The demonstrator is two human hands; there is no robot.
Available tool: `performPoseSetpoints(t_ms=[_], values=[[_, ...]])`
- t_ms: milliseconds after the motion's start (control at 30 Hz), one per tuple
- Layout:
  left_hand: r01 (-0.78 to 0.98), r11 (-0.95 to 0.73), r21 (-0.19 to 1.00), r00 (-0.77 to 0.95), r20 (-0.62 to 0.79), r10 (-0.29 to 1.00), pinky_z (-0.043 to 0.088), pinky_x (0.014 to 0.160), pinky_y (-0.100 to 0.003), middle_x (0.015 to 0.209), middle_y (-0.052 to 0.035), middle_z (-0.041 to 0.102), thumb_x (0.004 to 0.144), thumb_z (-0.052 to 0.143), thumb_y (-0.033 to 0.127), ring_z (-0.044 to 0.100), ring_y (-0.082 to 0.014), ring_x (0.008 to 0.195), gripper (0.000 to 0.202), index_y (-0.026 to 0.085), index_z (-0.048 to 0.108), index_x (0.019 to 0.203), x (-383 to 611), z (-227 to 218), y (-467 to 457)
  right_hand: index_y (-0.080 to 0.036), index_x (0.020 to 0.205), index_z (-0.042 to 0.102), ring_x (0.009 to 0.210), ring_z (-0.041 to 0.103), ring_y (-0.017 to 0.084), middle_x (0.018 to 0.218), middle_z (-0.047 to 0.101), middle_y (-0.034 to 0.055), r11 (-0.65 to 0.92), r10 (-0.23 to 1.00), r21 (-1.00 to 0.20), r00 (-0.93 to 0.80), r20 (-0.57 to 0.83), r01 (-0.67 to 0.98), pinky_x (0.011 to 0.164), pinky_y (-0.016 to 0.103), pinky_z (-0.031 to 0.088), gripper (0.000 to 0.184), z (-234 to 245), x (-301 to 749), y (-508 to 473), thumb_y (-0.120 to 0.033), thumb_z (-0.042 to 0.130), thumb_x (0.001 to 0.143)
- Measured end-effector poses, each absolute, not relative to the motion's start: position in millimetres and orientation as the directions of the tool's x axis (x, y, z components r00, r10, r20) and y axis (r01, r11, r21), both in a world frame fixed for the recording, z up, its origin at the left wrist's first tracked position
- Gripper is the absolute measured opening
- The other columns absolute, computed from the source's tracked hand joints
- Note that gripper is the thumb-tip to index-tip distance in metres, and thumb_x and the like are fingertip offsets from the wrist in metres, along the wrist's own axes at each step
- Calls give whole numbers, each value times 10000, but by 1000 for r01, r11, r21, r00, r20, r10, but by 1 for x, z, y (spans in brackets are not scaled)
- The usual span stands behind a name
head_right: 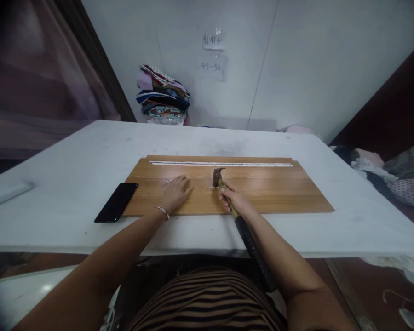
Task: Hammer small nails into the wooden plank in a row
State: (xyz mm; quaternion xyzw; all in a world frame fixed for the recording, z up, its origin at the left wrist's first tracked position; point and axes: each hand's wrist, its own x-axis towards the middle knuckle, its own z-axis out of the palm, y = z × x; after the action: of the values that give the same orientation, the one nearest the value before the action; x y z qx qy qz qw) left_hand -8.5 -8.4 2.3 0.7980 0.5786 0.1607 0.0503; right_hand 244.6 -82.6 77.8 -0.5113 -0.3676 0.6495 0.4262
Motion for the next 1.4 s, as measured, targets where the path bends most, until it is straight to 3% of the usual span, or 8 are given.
performPoseSetpoints(t_ms=[300,567,867,1133,1400], values=[[905,-334,262,286,205,936,410,1150,-466,1422,-123,618,986,527,393,531,-291,1342,304,217,661,1195,-9,2,-8,-229,1041,601,422,417,72,643,589,-63,-350,936,-917,-112,-334,-190,349,176,289,398,78,246,-83,-357,762,700],[909,-325,260,282,189,941,403,1156,-466,1433,-131,611,994,516,388,524,-295,1354,317,200,658,1205,-8,4,-8,-226,956,588,421,416,70,646,592,-61,-366,929,-916,-125,-349,-165,346,186,311,340,76,246,-82,-352,758,690],[905,-330,269,283,199,938,399,1157,-462,1428,-123,614,993,521,389,519,-290,1361,312,215,653,1217,-9,2,-8,-224,1043,611,428,419,71,650,592,-63,-335,941,-923,-118,-317,-187,350,184,294,426,77,246,-82,-376,778,681],[903,-326,279,278,198,940,404,1153,-484,1437,-133,609,989,522,392,518,-305,1360,322,204,656,1213,-9,1,-8,-225,988,603,432,420,75,653,591,-58,-358,932,-918,-122,-341,-171,355,192,305,358,75,246,-81,-356,755,692],[903,-331,273,283,201,938,410,1146,-475,1418,-134,618,986,530,391,533,-305,1341,311,200,662,1194,-9,2,-8,-224,1007,600,431,417,69,649,589,-65,-325,944,-930,-122,-307,-172,350,182,288,428,81,246,-82,-394,780,658]])
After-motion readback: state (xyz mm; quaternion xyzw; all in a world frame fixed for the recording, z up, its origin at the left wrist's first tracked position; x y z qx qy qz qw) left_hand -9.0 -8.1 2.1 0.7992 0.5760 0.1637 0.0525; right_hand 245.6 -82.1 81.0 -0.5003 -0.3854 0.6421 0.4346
